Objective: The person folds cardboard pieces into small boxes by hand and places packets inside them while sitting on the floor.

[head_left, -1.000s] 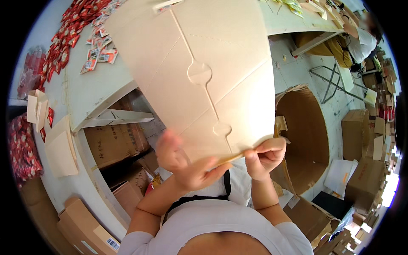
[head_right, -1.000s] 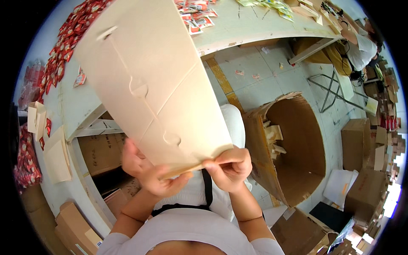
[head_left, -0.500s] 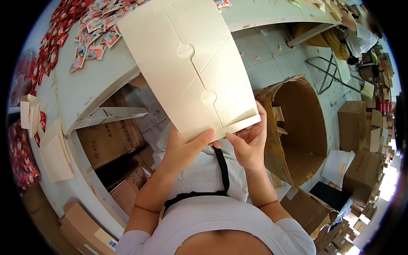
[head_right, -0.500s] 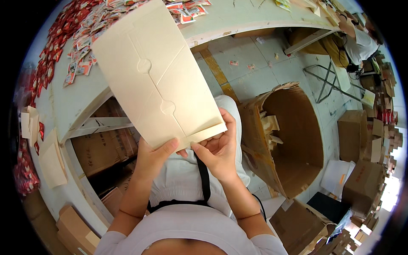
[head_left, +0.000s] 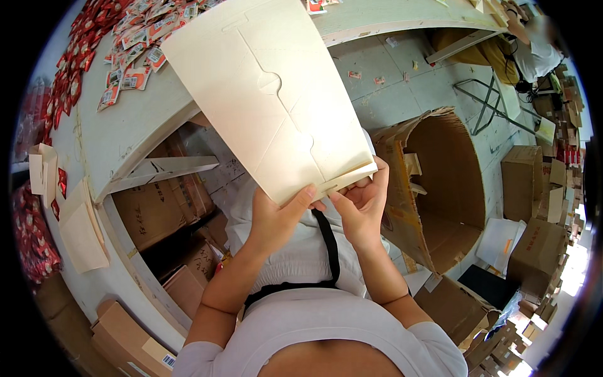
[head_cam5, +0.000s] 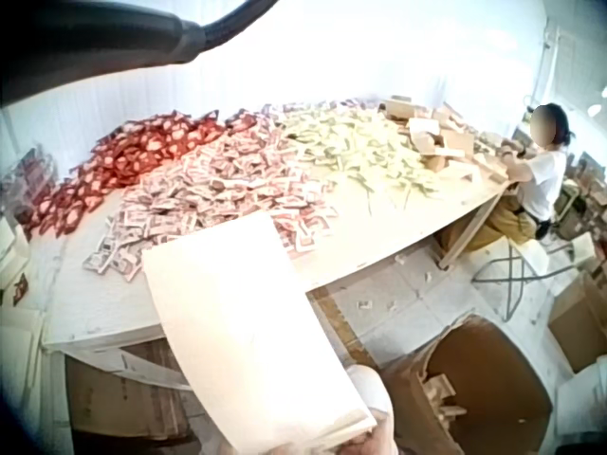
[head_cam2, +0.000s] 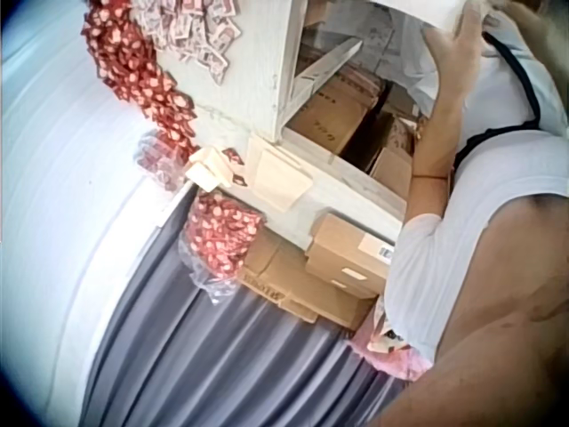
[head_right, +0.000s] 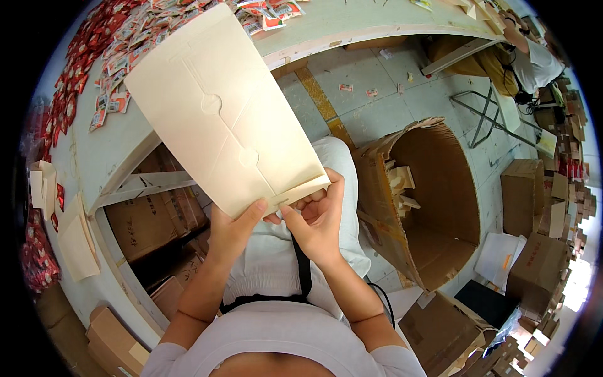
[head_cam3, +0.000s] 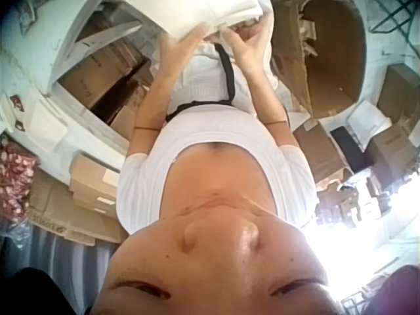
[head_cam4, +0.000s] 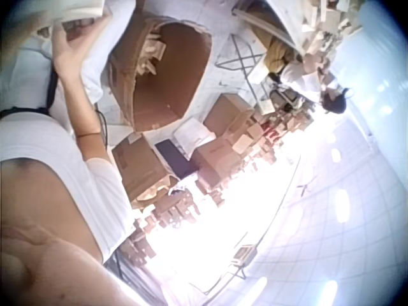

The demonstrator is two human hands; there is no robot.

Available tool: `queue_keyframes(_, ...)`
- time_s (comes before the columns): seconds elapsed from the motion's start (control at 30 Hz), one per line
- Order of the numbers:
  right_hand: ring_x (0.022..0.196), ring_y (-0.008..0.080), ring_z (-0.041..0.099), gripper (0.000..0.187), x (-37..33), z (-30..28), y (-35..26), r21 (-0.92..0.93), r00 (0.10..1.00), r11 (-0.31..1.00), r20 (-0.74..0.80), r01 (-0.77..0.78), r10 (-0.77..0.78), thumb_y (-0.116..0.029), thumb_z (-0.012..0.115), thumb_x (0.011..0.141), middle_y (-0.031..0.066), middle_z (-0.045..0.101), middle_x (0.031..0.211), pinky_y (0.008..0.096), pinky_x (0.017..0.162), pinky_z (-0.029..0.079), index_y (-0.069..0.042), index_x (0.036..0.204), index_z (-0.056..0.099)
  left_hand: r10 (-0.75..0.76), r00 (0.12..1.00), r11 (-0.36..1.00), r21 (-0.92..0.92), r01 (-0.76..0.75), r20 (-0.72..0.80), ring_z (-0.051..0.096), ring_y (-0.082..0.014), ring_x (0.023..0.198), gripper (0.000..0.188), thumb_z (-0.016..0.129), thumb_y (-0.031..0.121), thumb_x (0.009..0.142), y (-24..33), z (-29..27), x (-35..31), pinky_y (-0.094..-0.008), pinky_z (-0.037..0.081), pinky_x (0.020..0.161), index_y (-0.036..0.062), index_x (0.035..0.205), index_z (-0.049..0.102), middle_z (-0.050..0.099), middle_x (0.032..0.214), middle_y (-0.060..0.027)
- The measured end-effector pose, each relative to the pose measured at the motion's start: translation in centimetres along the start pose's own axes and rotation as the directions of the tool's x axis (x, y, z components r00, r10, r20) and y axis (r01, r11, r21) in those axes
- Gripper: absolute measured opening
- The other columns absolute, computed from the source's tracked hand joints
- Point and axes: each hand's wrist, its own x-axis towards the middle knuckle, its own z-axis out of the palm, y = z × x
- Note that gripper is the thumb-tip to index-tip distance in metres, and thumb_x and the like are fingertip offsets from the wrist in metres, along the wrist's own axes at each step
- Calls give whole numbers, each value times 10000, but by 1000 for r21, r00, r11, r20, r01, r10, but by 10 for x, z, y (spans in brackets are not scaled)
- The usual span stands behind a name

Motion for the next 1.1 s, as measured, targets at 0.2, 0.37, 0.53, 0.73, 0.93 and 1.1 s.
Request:
queue_keyframes(0.2,832,128,528,506,1,-9,10,-52,999,998,-17,-37,36,103,514,729,122,490,981,247,679,453,-24,1132,236,20,1000,992,124,-21,12,589,-131,609,138,581,31,794,-5,-6,4,-219,482,519,-64,893,565,616,800,-108)
queue_keyframes(0.37,785,131,534,512,-2,-13,12,145,985,977,-55,-156,165,74,498,754,125,518,940,247,657,453,-24,1164,207,225,958,858,431,-280,176,575,-109,583,123,590,22,778,-7,-9,1,-212,475,488,-52,874,573,608,768,-87)
queue_keyframes(0.53,839,144,553,521,-6,0,13,127,984,984,-111,-124,139,76,487,767,118,555,940,272,704,463,-22,1200,216,164,981,948,260,-186,103,557,-110,571,113,592,38,784,-2,-11,-1,-218,451,467,-39,864,571,599,776,-82)
queue_keyframes(0.73,881,166,573,322,-20,-2,23,108,983,984,131,-140,126,76,520,785,94,568,983,283,754,460,12,1092,445,-52,998,999,3,52,26,497,-90,518,162,589,87,803,1,-14,-6,-214,396,418,-22,906,529,568,741,-65)
queue_keyframes(0.93,848,170,586,138,-29,7,17,278,960,956,278,-94,13,-16,545,839,103,585,918,285,723,476,28,967,517,-195,969,967,-133,216,152,466,-69,511,212,588,192,823,6,-27,-13,-201,366,401,16,920,523,545,731,-48)
queue_keyframes(1.1,783,145,576,130,-21,-12,24,11,945,992,303,123,-121,-80,525,866,99,581,903,271,670,486,23,945,520,-157,982,980,-102,168,107,480,-68,546,229,595,195,821,8,-24,-15,-197,374,403,20,949,521,551,764,-49)
